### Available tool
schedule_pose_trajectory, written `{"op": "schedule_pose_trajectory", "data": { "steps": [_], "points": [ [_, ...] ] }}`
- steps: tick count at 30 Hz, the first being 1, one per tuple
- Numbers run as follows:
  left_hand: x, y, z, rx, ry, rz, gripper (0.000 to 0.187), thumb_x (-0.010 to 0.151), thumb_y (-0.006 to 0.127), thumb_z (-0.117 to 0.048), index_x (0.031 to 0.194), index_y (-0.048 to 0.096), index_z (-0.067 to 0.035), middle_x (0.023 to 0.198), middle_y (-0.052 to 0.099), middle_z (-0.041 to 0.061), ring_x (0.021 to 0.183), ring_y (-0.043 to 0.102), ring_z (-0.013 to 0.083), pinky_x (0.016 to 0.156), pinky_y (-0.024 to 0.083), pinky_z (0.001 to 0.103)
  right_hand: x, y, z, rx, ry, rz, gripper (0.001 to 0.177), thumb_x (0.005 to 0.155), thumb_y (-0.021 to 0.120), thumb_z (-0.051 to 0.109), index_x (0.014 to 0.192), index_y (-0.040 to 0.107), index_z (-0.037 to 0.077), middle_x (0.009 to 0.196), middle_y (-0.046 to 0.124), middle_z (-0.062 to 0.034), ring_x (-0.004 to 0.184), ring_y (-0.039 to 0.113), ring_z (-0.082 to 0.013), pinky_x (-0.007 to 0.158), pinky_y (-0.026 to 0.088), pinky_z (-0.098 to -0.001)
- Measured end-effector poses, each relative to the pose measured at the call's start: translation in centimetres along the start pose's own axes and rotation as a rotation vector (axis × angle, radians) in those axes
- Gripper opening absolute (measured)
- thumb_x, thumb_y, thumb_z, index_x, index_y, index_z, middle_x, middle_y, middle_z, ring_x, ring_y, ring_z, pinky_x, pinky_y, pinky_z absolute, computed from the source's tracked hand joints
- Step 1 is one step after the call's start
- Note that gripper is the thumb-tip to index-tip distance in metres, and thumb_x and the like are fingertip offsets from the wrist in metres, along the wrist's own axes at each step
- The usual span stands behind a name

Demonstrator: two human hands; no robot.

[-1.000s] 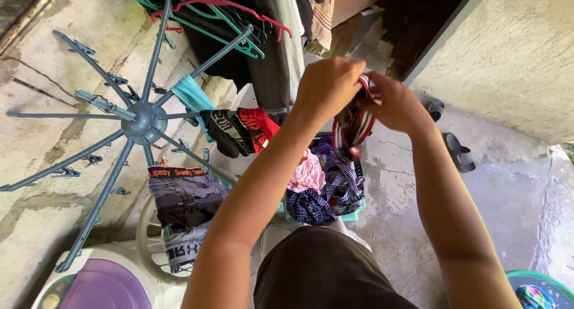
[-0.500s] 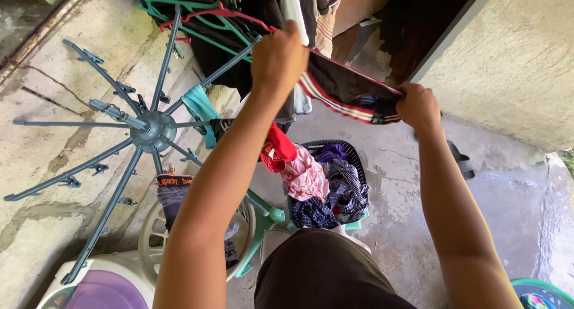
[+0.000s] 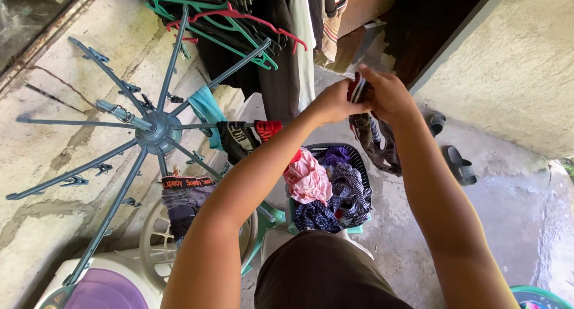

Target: The person hangs various items of clothing, including underwear and shirts, on a circular drying rack and hangers.

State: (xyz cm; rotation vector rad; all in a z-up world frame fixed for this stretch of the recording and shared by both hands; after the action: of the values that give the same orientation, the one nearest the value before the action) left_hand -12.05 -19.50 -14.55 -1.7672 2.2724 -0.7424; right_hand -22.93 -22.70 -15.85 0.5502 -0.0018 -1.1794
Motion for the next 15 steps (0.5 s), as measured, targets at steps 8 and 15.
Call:
{"op": "schedule_pose_trajectory", "data": {
  "steps": [8, 15],
  "points": [
    [-1.0, -5.8, 2.1, -0.062, -0.127, -0.156, 0.038, 0.085, 0.074, -0.04, 0.092, 0.075, -0.003, 0.072, 0.072, 0.005, 0.067, 0.067, 0.0128, 0.064, 0.052, 0.033, 2.9, 0.5, -0.6, 0.153, -0.07, -0.008, 0.025, 0.105, 0.055, 0.026, 0.111, 0.064, 0.004, 0.098, 0.067, -0.0057, 0.083, 0.064, -0.015, 0.069, 0.052, -0.0295],
    [-1.9, -12.5, 8.2, -0.26, -0.172, -0.545, 0.03, 0.093, 0.065, -0.029, 0.09, 0.067, 0.001, 0.071, 0.06, 0.004, 0.067, 0.055, 0.012, 0.062, 0.046, 0.034, 9.9, 11.4, 0.7, 0.107, -0.118, 0.228, 0.031, 0.096, 0.061, 0.0, 0.125, 0.064, -0.011, 0.108, 0.071, -0.016, 0.09, 0.07, -0.0209, 0.084, 0.058, -0.0311]
  ]
}}
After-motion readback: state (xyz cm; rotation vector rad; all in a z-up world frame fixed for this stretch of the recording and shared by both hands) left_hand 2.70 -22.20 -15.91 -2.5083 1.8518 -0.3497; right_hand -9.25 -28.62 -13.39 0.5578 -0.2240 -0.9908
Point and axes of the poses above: each hand's wrist, its own x-axis towards the middle knuckle, its own y-axis out of the palm, z = x × y, the point moved 8 cm from there along x, towards the middle knuckle
